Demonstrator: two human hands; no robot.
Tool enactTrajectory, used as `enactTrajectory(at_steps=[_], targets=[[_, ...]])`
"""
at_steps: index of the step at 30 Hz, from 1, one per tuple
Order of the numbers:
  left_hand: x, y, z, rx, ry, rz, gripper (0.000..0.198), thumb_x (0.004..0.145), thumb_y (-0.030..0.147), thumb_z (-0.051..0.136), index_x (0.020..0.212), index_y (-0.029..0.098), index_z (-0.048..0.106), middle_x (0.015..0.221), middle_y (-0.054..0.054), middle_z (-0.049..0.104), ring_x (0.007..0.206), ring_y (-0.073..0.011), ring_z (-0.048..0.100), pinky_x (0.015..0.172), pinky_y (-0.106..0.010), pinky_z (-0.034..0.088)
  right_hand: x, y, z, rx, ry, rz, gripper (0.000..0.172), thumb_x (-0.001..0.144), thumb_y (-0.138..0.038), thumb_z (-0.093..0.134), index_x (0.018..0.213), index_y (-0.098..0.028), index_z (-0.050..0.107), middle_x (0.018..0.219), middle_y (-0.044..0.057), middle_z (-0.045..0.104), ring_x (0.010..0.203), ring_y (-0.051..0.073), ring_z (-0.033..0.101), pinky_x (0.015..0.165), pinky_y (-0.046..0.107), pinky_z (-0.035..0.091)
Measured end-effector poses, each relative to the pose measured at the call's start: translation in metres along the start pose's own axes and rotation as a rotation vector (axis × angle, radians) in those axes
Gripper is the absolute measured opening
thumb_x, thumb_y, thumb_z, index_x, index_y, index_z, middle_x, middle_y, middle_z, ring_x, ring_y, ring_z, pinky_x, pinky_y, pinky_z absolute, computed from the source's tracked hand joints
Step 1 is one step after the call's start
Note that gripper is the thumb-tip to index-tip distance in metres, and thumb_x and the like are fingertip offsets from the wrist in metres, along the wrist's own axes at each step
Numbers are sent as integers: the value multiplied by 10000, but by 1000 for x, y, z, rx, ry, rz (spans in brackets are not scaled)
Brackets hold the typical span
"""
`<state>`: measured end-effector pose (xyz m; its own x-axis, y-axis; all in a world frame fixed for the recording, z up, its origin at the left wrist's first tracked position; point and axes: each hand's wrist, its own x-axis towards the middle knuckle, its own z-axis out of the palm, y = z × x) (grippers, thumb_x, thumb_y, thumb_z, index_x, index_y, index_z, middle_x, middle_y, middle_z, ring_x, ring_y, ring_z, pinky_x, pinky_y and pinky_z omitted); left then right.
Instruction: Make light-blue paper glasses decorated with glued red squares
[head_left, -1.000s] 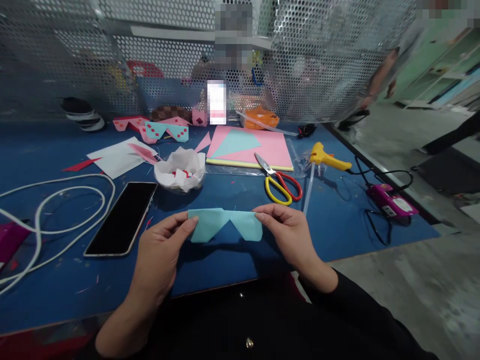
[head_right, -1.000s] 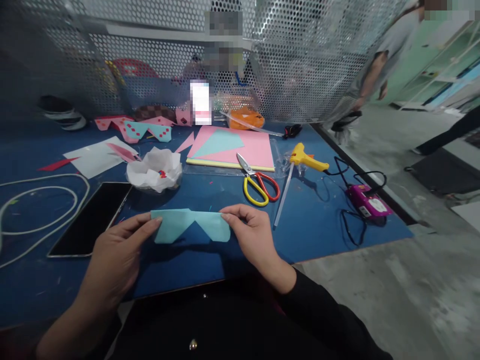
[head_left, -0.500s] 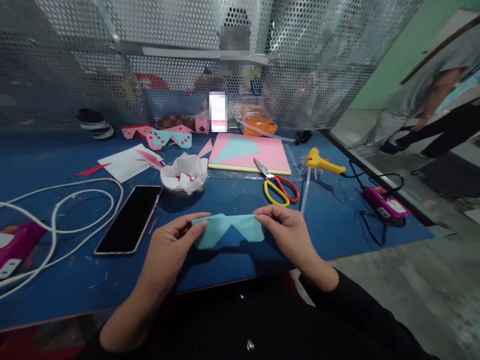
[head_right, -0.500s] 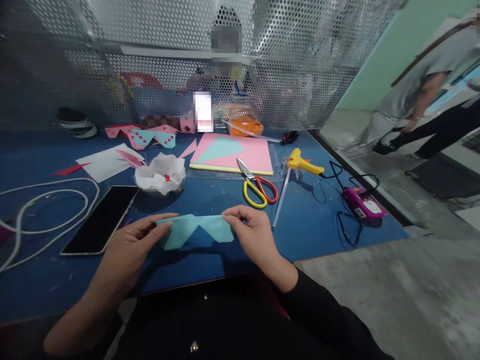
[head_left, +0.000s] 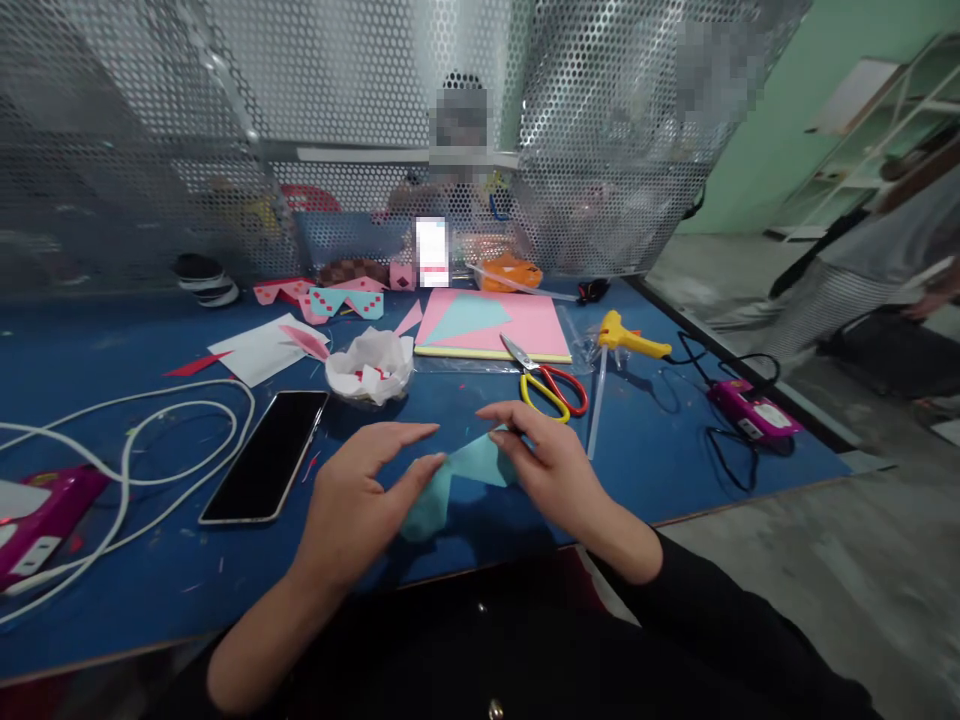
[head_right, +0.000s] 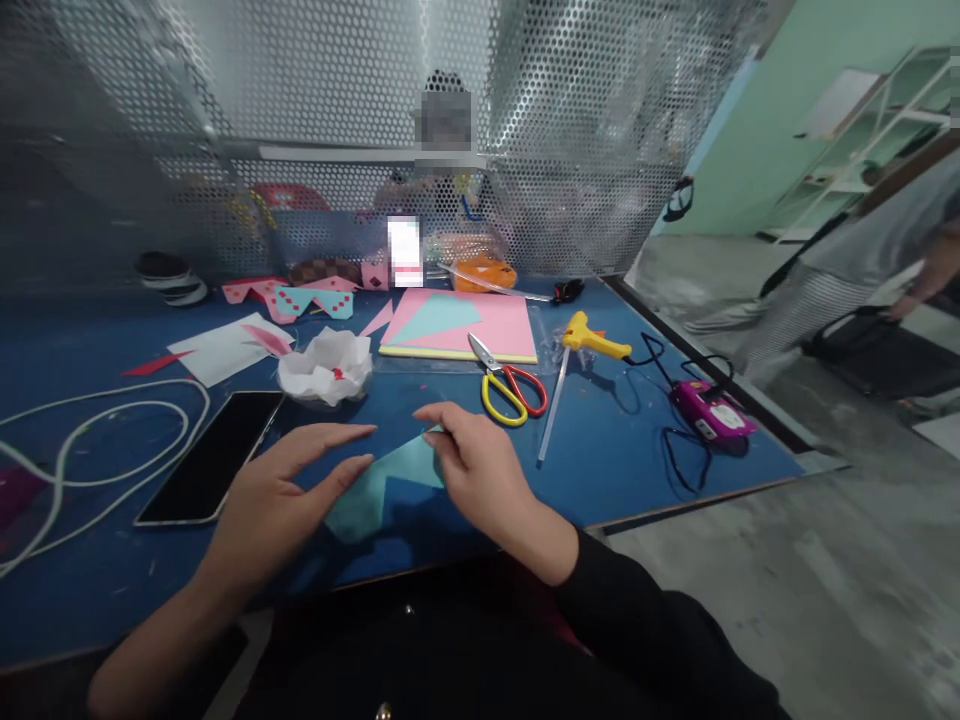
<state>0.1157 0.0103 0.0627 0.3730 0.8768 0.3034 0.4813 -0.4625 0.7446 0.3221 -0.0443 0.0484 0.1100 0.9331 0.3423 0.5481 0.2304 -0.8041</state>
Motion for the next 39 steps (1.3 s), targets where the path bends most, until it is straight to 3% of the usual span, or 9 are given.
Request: enactTrajectory(at_steps=[5, 14, 17, 20, 23, 28, 32, 35, 39], targets=[[15, 17, 2, -49, -277, -60, 213, 837, 413, 638, 805, 275, 798, 723, 9, 761, 677, -196, 667, 639, -278, 464, 12, -12, 2, -63, -70, -88, 293, 946, -243, 494, 1211, -204, 612, 1081, 84, 723, 928, 217, 645, 818, 363, 481], [20, 6, 16, -418, -239, -313, 187, 730, 405, 744, 747, 224, 787, 696, -4, 717, 627, -155, 584, 596, -228, 447, 19, -3, 12, 82, -16, 21, 199, 894, -219, 573, 1076, -203, 651, 758, -17, 630, 688, 155, 585, 668, 293, 465], [26, 2, 18, -483, -213, -364, 196, 707, 396, 780, 740, 202, 786, 670, 0, 695, 613, -136, 564, 582, -213, 443, 18, -2, 16, 67, 30, 23, 240, 923, -258, 564, 1148, -197, 622, 885, 25, 686, 804, 182, 642, 746, 324, 499], [34, -2, 17, -632, -177, -537, 258, 650, 407, 839, 746, 179, 766, 648, -2, 684, 564, -123, 560, 523, -204, 442, 8, 2, 15, -20, 152, -31, 339, 937, -288, 573, 1264, -199, 554, 1150, 105, 682, 1066, 232, 645, 924, 393, 495], [39, -7, 15, -776, -139, -698, 330, 547, 342, 905, 793, 175, 762, 626, 1, 682, 522, -123, 572, 481, -205, 462, -9, 7, 8, -110, 167, -71, 344, 950, -274, 566, 1289, -225, 531, 1182, 106, 674, 1108, 237, 637, 947, 410, 503], [39, -14, 17, -818, -105, -779, 310, 513, 300, 918, 719, 164, 731, 562, 19, 637, 459, -94, 533, 406, -170, 431, -9, 30, -43, -382, 206, -123, 268, 964, -291, 540, 1226, -247, 571, 1182, 92, 686, 1101, 244, 647, 953, 405, 506], [38, -18, 21, -806, -128, -775, 314, 558, 337, 900, 760, 161, 736, 597, -8, 666, 491, -128, 592, 395, -179, 440, 35, 73, -114, -1004, 313, 152, 386, 902, -161, 481, 1282, -150, 545, 1300, 192, 602, 1196, 324, 552, 983, 453, 436], [38, -18, 21, -799, -118, -764, 349, 576, 374, 896, 799, 157, 739, 641, -9, 685, 522, -148, 642, 407, -192, 469, 67, 113, -154, -1082, 225, 264, 317, 845, -111, 523, 1149, -100, 611, 1181, 233, 633, 1115, 350, 568, 910, 447, 435], [38, -19, 21, -796, -121, -780, 378, 572, 378, 904, 826, 161, 729, 647, 9, 672, 516, -152, 657, 413, -207, 510, 86, 151, -170, -1105, 80, 361, 224, 918, -270, 631, 1098, -137, 643, 1105, 121, 665, 990, 243, 636, 856, 399, 511]])
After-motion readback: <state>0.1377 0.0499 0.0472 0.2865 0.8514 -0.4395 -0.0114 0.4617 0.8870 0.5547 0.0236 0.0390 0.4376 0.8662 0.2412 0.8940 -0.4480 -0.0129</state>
